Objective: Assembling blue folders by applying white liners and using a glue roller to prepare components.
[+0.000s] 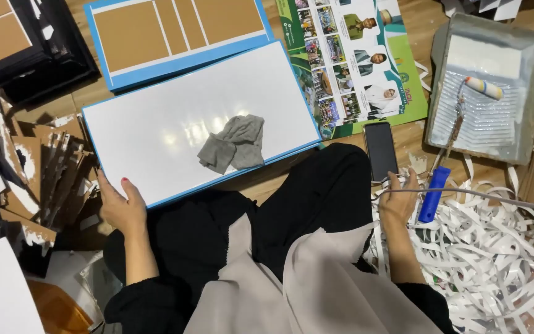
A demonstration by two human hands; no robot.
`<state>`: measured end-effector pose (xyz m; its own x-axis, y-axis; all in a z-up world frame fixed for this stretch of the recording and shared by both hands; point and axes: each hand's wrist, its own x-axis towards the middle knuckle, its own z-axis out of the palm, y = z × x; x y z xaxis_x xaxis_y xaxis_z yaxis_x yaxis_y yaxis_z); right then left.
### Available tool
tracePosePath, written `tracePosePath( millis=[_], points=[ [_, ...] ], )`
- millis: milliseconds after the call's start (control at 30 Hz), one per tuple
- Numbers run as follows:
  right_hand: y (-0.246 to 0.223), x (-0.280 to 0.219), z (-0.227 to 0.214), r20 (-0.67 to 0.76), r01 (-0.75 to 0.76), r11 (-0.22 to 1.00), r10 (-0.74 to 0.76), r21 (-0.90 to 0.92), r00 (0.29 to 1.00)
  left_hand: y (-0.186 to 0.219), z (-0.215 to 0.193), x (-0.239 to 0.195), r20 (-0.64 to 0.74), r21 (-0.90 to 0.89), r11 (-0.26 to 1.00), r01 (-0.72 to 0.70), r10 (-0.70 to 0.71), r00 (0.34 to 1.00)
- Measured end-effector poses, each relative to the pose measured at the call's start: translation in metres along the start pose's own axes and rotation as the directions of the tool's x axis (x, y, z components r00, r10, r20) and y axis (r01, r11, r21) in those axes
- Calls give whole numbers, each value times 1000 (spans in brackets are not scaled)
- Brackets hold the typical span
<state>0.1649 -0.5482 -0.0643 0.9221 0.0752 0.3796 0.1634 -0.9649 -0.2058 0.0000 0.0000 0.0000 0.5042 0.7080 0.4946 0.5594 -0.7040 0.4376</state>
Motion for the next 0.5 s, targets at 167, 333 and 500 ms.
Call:
tracePosePath(
  millis=[167,333,500],
  points=[
    [5,2,8,-59,78,997,-78,-3,995,-1,0,-1,-5,-12,1000,5,-5,1000],
    [6,0,12,-86,122,992,-125,-40,988,3,-2,-1,-18,-35,999,2,-3,1000],
    [9,0,17,-64,86,994,-90,-61,994,-1,0,0,-29,-21,999,-25,24,999]
  ],
)
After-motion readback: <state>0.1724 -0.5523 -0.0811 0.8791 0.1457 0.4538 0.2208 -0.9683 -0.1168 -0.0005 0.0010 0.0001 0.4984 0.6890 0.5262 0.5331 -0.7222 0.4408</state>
